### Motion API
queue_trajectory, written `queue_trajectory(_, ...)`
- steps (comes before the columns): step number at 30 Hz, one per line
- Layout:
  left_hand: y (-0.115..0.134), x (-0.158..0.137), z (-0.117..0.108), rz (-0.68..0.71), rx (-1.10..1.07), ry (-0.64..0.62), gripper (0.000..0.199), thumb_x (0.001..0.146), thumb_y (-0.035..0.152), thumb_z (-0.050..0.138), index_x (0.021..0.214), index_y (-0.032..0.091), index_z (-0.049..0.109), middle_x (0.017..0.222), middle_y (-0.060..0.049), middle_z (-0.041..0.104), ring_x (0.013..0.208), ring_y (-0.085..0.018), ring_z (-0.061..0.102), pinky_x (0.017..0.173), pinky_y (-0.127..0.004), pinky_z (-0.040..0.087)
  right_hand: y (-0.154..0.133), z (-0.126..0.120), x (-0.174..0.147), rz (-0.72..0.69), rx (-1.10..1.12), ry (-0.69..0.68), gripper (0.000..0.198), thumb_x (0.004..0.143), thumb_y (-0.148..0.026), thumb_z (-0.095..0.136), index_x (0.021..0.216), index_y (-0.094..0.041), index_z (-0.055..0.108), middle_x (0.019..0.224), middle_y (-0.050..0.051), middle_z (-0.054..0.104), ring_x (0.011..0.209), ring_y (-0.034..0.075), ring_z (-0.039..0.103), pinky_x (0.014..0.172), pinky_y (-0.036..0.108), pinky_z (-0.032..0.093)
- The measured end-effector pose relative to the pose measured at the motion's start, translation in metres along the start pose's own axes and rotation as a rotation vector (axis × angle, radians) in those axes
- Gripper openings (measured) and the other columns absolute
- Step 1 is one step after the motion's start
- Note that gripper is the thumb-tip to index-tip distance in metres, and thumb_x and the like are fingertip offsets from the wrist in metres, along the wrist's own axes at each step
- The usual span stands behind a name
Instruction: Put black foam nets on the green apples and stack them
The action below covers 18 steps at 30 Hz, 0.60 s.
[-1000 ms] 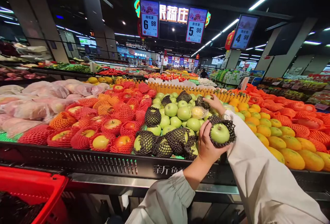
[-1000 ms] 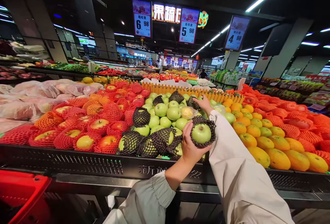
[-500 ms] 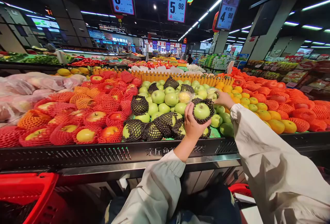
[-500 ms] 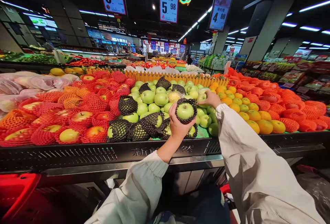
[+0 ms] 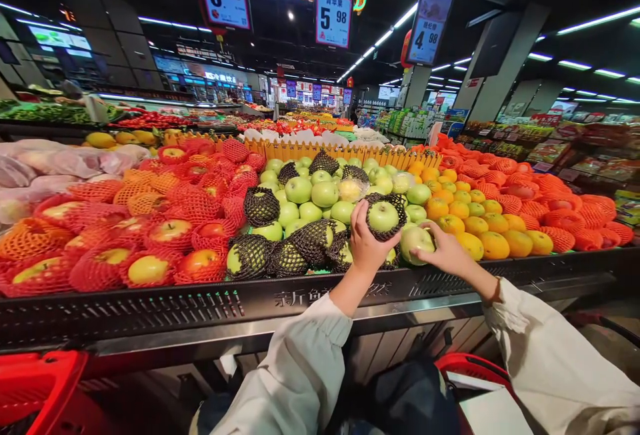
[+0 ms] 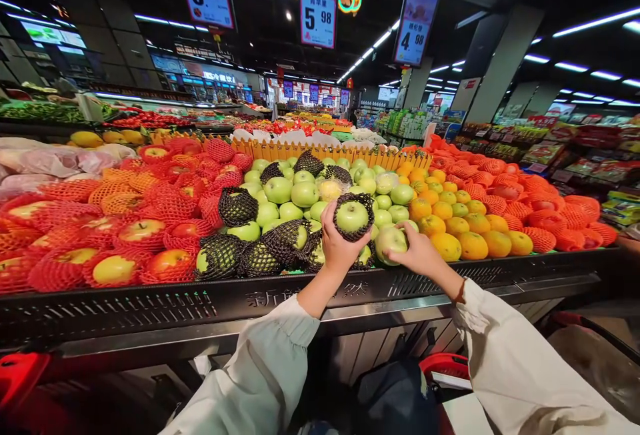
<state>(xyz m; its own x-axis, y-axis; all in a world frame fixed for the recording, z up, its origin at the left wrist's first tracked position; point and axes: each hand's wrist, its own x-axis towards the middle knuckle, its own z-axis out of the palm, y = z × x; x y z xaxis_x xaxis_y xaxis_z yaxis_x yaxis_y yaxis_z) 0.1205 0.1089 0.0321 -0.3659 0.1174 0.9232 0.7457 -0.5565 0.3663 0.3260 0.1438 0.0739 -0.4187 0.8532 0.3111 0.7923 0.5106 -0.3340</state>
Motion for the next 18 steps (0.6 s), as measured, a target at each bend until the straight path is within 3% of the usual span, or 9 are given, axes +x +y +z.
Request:
queue_trajectory(3,0.0,0.0,-0.001,-0.017,-0.014,-0.009,0.099,0.076,0.04,0.085,0.154,0.016,0.029,0.143,-0.022,0.051,0.139,-0.032,0.051,0.116,-0.048,0.048,0.002,0.009,-0.005,-0.165,-0.192,0.047,0.076,0.086,-0.059,0.048,0.139,-0.005,0.055,0.128,0.023,0.064,0.123,0.042,0.053,0.104,0.057,0.045)
queue_trajectory(6,-0.001,-0.001,-0.001,-0.01,-0.015,-0.032,0.101,0.075,0.038,0.085,0.155,0.017,0.028,0.143,-0.021,0.051,0.139,-0.032,0.051,0.115,-0.047,0.048,0.01,0.007,0.0,-0.178,-0.187,0.012,0.074,0.09,-0.062,0.044,0.141,-0.008,0.057,0.143,0.021,0.056,0.134,0.043,0.043,0.114,0.062,0.036)
queue_trajectory(9,-0.003,-0.002,0.0,0.012,-0.017,-0.116,0.107,0.073,0.035,0.086,0.157,0.017,0.022,0.145,-0.021,0.051,0.139,-0.033,0.052,0.115,-0.047,0.049,0.01,-0.001,0.006,-0.148,0.103,-0.042,0.085,0.091,-0.07,0.046,0.155,-0.014,0.041,0.156,0.018,0.043,0.147,0.039,0.035,0.123,0.061,0.026)
queue_trajectory(12,-0.007,-0.006,0.003,0.068,-0.025,-0.246,0.117,0.072,0.038,0.087,0.16,0.017,0.013,0.148,-0.022,0.05,0.139,-0.034,0.052,0.115,-0.048,0.049,-0.007,-0.005,0.009,-0.315,0.457,0.02,0.101,0.089,-0.072,0.055,0.165,-0.021,0.012,0.165,0.016,0.03,0.153,0.032,0.032,0.126,0.055,0.027)
queue_trajectory(13,-0.008,-0.007,0.005,0.104,-0.035,-0.293,0.118,0.073,0.04,0.086,0.16,0.017,0.01,0.149,-0.023,0.05,0.139,-0.035,0.052,0.115,-0.049,0.049,-0.015,-0.005,0.011,-0.37,0.496,0.041,0.105,0.086,-0.07,0.064,0.165,-0.023,0.012,0.165,0.016,0.031,0.152,0.031,0.034,0.126,0.053,0.029)
queue_trajectory(16,-0.011,-0.01,0.007,0.16,-0.06,-0.396,0.112,0.082,0.04,0.079,0.161,0.019,0.003,0.155,-0.023,0.044,0.145,-0.034,0.046,0.118,-0.05,0.045,-0.036,-0.005,0.023,-0.392,0.424,0.066,0.096,0.073,-0.057,0.084,0.153,-0.023,0.044,0.153,0.013,0.051,0.143,0.033,0.047,0.124,0.052,0.034)
queue_trajectory(18,-0.009,-0.01,0.007,0.092,-0.05,-0.429,0.108,0.087,0.04,0.073,0.162,0.018,-0.002,0.161,-0.025,0.034,0.152,-0.035,0.036,0.121,-0.052,0.042,-0.042,-0.006,0.038,-0.331,0.426,0.069,0.079,0.068,-0.052,0.086,0.136,-0.021,0.062,0.141,0.011,0.063,0.134,0.035,0.056,0.121,0.052,0.038)
